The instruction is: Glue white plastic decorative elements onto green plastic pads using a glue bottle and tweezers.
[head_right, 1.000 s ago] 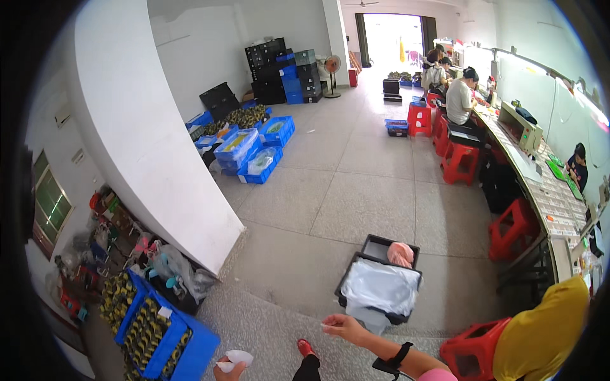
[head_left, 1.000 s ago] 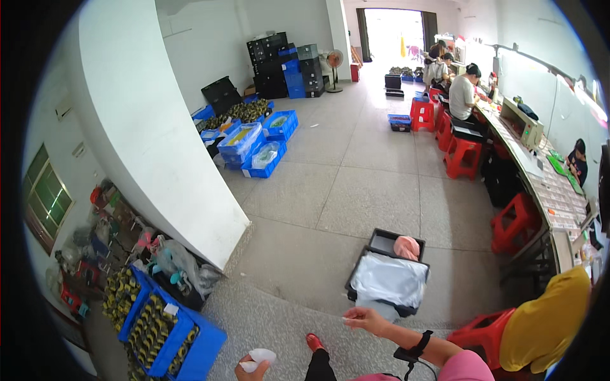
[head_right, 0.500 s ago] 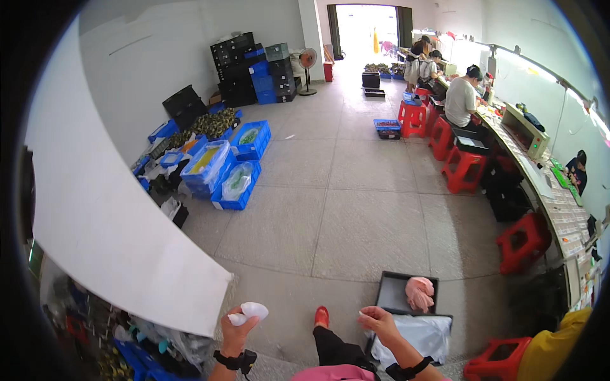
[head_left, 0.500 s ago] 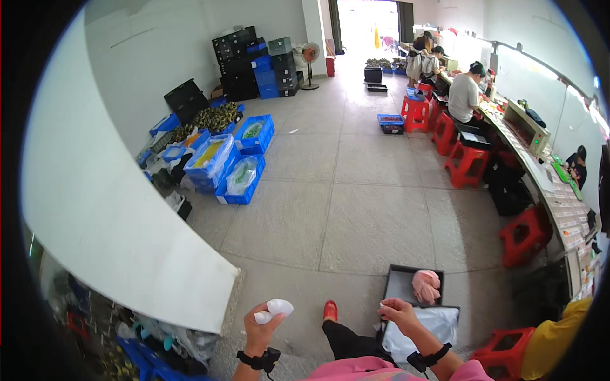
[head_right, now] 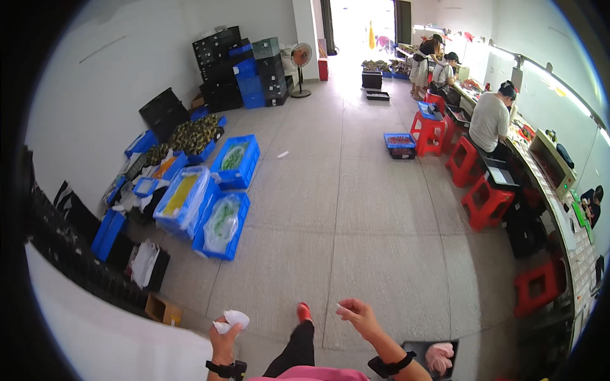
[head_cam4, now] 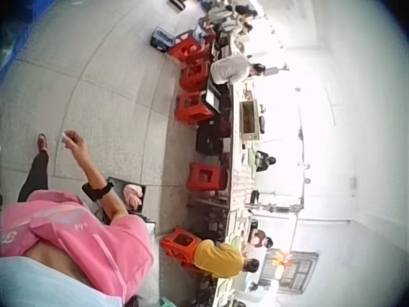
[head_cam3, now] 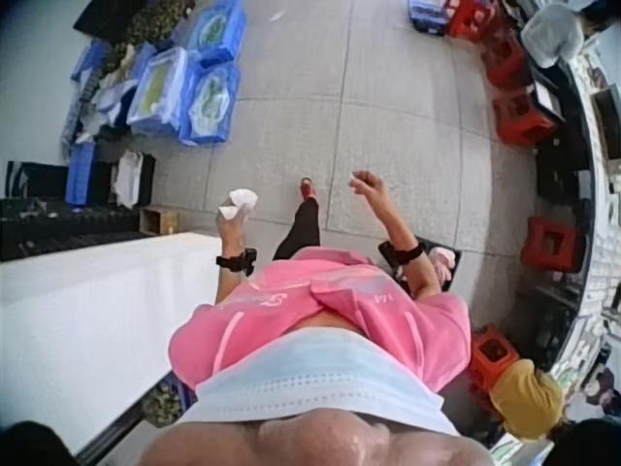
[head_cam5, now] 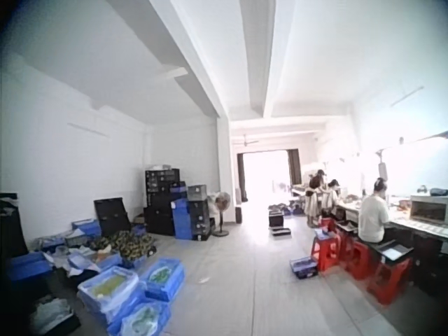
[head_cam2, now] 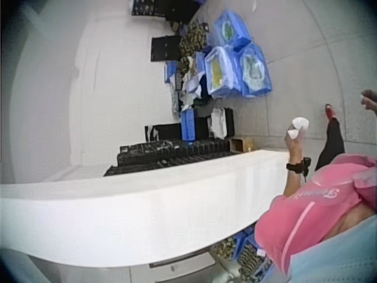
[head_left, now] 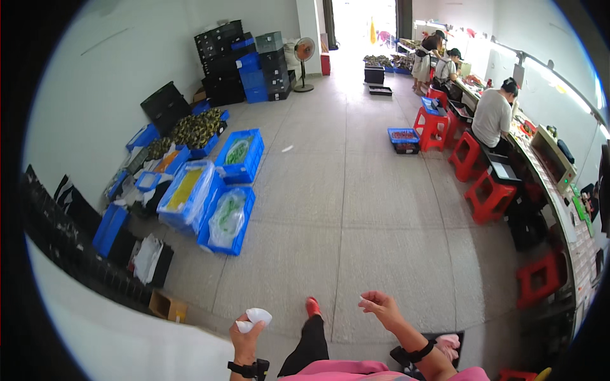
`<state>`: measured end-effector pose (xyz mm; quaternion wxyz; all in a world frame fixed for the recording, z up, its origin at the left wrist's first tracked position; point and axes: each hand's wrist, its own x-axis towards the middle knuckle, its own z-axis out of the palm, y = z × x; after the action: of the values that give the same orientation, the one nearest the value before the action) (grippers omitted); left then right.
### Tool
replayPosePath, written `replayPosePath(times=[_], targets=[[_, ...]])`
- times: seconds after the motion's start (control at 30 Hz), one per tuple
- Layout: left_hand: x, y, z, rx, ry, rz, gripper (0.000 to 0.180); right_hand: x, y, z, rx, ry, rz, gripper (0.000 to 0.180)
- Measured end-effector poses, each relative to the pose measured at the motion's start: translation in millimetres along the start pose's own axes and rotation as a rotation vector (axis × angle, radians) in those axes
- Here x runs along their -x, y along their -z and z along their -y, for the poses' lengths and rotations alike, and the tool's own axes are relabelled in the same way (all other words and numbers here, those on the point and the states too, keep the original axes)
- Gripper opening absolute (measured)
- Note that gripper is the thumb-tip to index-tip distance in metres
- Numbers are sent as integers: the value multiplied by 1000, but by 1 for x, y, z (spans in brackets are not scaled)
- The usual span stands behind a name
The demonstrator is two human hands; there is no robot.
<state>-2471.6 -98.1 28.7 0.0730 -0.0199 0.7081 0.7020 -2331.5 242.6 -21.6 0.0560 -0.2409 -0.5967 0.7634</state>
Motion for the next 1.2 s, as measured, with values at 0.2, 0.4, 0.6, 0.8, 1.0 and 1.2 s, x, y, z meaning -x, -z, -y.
replayPosePath(times=[0.2,0.4,0.6,0.8,1.0,1.2], targets=[[-256,-101,-58,70,-18,131,32,-204,1,96,-42,-61,-147,26],[-497,-276,-120,-38,-127,454,30,-373,68,149,-101,-15,-429,25],[-705,-460,-136,73,-166,547,32,-589,147,206,-100,-30,-692,23],[-892,-563,-175,5,-112,498,32,-849,156,343,-8,39,-485,26],[-1112,-642,-149,32,-31,265,28,-1139,170,410,0,87,-219,25],[-1344,-769,-205,-29,-55,307,28,-1343,199,499,20,-6,-359,23]])
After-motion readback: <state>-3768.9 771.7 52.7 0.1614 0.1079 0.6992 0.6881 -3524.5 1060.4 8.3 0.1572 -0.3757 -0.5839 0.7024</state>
